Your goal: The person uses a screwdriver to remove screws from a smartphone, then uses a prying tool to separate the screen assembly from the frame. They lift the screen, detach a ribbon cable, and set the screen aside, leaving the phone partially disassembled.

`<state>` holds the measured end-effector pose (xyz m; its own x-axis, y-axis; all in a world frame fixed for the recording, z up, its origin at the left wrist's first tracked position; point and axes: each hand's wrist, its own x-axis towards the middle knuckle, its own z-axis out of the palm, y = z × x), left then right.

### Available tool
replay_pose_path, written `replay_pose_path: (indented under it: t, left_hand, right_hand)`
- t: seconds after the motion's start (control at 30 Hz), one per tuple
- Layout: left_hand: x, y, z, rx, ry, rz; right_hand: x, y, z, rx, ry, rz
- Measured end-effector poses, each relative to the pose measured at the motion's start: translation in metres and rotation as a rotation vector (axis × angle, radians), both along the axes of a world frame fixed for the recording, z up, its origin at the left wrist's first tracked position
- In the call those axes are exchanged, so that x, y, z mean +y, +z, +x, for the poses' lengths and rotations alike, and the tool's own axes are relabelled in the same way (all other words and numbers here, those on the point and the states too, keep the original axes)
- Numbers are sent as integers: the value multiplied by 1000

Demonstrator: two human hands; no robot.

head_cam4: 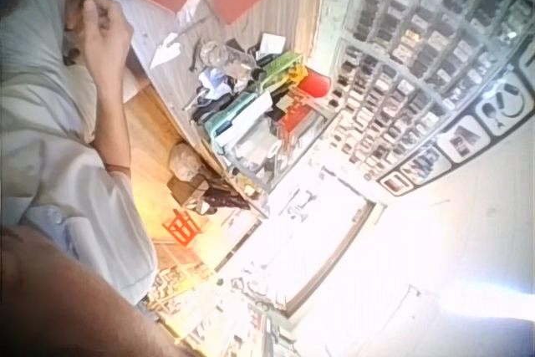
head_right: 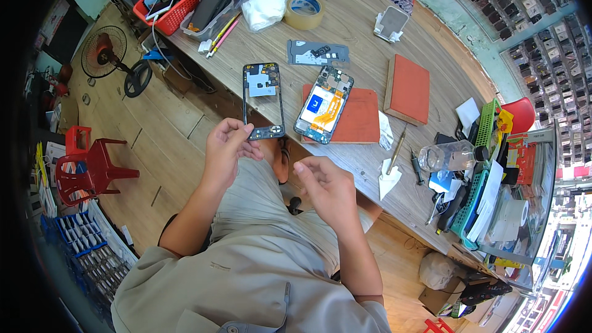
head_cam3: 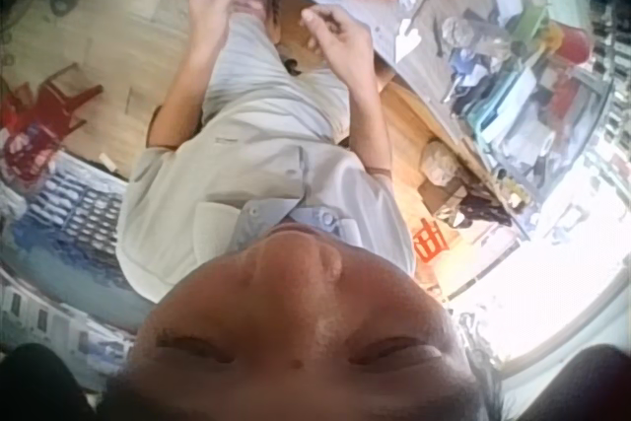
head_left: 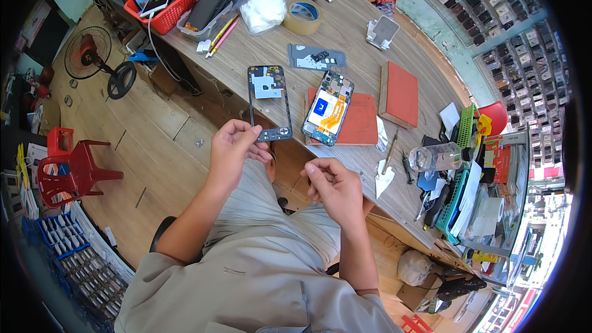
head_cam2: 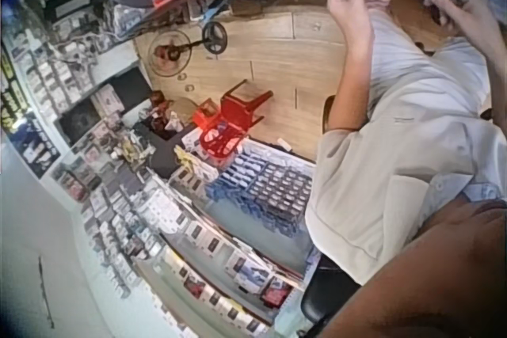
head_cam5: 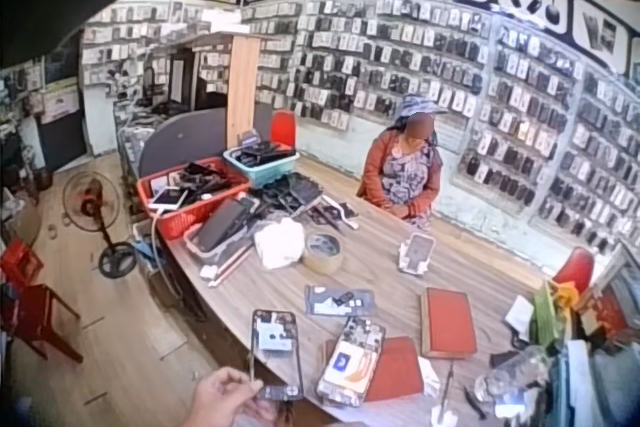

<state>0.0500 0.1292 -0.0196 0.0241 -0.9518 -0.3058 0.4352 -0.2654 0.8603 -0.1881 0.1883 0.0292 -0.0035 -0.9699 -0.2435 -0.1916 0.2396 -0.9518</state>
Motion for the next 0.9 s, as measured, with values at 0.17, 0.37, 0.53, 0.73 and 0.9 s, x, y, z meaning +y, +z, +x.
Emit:
replay_pose_path:
  t: [0.17, 0.37, 0.53, 0.73, 0.9]
  left_hand:
    - [14, 17, -4, 23, -32, -28]
    - [36, 43, -11, 62, -135, -56]
    - [52, 45, -28, 84, -231, -145]
    - [48, 20, -38, 188, -361, -302]
    - [41, 53, -72, 394, -315, -219]
  right_hand:
    - [-5, 6, 3, -135, -97, -12]
    - [-11, 23, 9, -216, -140, -9]
    - [-3, 25, 1, -262, -198, 35]
    - [18, 35, -14, -289, -286, -24]
    - [43, 42, -25, -261, -249, -73]
